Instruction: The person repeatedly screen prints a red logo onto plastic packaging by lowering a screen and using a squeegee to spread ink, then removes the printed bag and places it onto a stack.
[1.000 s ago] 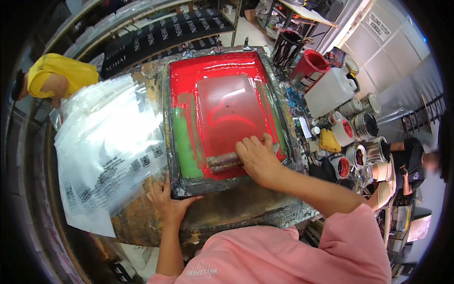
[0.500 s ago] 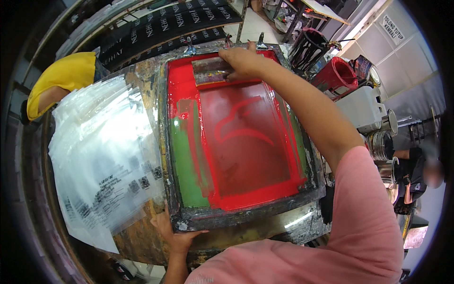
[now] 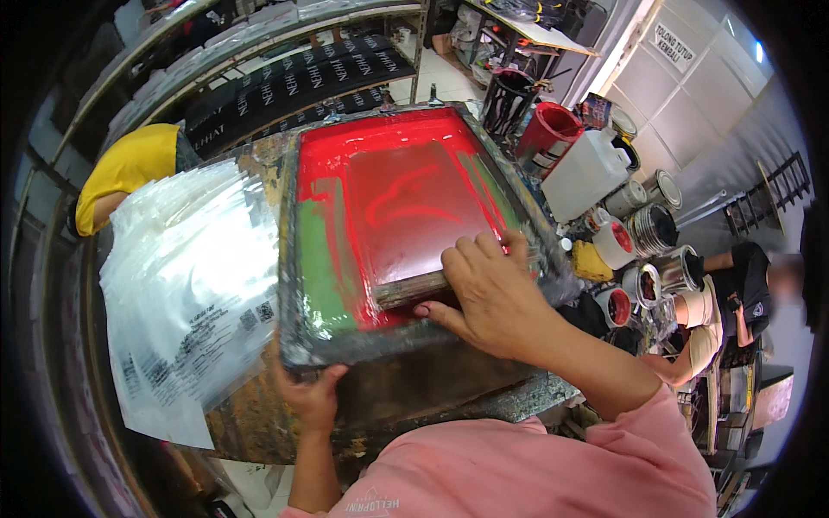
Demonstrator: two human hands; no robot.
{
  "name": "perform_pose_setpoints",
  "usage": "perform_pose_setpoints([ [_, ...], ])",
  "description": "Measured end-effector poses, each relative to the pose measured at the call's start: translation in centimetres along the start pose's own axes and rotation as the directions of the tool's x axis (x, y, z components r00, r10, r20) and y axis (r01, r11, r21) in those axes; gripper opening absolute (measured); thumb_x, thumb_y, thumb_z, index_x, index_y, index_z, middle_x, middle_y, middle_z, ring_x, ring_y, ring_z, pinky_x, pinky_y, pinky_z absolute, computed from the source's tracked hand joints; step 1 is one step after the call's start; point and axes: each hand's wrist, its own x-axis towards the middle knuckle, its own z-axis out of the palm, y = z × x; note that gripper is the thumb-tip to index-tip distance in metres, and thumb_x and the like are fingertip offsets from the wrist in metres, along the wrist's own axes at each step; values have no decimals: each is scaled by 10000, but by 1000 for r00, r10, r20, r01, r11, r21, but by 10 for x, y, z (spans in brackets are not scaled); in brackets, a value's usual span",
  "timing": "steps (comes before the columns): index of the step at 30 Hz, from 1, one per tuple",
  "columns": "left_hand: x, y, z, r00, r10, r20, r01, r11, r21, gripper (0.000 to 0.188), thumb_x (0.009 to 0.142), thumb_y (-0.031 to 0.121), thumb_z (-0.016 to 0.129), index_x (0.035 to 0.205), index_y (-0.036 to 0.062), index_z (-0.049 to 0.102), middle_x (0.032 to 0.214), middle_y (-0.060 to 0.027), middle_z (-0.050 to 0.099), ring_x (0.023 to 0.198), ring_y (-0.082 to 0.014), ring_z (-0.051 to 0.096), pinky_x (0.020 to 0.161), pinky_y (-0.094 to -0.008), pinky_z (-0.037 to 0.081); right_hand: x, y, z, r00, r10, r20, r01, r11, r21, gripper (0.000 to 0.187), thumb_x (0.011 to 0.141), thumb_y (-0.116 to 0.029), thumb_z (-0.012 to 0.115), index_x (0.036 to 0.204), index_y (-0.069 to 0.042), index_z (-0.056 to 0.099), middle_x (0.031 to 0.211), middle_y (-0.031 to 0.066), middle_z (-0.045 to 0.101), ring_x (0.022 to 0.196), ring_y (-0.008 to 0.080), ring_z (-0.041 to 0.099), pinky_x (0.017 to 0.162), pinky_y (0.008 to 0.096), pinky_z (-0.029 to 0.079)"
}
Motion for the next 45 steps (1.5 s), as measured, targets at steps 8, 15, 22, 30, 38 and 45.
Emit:
perform_pose_setpoints([
  [8,218,-70,96,997,14,82,-38,955,293,357,1029,231,677,1199,-80,639,1313,-262,600,1153,-409,603,1021,-507,466,111,32,-119,905,-38,-424,-40,984,-174,468,983,-511,636,1001,-43,651,939,170,659,847,353,644,851,465,442],
  [15,236,-119,128,917,351,189,-398,773,494,105,925,170,746,995,106,791,949,-135,670,849,-365,677,727,-485,527,133,24,-144,953,127,-273,-75,978,196,661,1054,-620,487,943,-3,699,840,158,713,734,248,689,648,390,531],
  [22,200,-96,9,977,-15,-211,94,923,372,275,1030,205,685,1155,-29,756,949,-180,782,823,-207,742,728,-344,555,124,65,-98,926,69,-370,-23,992,126,582,1058,-566,520,1029,-13,698,888,172,712,783,284,676,721,403,510],
  [30,149,-115,-254,834,230,-501,342,498,797,335,1054,310,634,1121,15,777,808,-147,738,699,-271,677,688,-393,537,119,51,-106,920,13,-393,4,999,42,505,1062,-505,557,1126,-23,697,943,187,710,838,325,662,804,419,487],
  [38,95,-50,-29,765,-194,614,-504,414,758,1200,763,943,533,1590,78,453,1643,-233,400,1571,-416,284,1221,-758,-43,125,44,-115,898,-162,-410,135,986,-94,543,1043,-520,557,1118,0,693,909,227,670,851,383,636,801,454,473],
  [45,18,-23,140,623,19,782,-621,620,479,1294,688,977,558,1564,29,468,1665,-237,350,1562,-436,281,1224,-756,-5,130,20,-144,976,36,-216,-23,998,63,679,1050,-640,465,972,-6,694,831,171,682,764,277,671,686,406,528],
])
